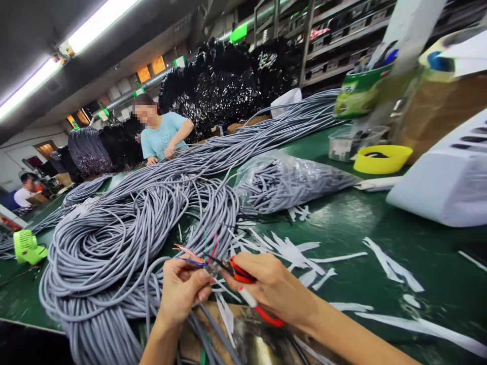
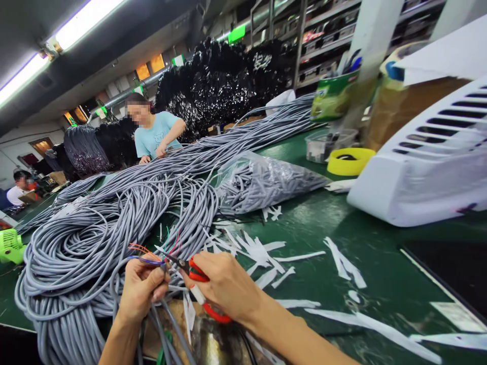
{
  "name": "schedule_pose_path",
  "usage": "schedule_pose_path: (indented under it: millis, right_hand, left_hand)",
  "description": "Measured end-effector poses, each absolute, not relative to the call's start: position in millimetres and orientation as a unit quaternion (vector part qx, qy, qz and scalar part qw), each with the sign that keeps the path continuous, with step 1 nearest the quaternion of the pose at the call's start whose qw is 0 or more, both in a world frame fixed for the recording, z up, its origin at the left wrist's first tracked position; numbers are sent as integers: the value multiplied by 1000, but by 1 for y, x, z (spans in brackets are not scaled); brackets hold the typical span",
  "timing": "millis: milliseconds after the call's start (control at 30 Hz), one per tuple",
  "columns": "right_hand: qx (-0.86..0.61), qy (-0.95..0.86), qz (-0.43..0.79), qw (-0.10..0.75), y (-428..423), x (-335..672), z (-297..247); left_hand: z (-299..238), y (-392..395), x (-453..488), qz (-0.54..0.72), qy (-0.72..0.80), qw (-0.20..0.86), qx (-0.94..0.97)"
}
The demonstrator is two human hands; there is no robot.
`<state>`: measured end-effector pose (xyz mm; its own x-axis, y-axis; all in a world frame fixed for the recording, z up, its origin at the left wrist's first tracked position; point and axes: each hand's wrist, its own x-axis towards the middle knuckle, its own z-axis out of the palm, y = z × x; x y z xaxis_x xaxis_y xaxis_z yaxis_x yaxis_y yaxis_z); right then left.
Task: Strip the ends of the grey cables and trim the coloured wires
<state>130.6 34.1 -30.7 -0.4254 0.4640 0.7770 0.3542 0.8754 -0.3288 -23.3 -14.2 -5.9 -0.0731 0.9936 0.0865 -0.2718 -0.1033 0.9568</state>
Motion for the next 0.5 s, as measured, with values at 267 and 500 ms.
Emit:
schedule_pose_path:
  millis: [267, 500]
  right_hand:
    - [-252, -756, 400, 452, 32, 133, -15]
    - [-336, -633, 410, 565, 41, 137, -19]
  left_hand:
    - [-10, -16, -20, 558, 502, 421, 510]
    - [-5, -25, -18, 452, 550, 414, 567]
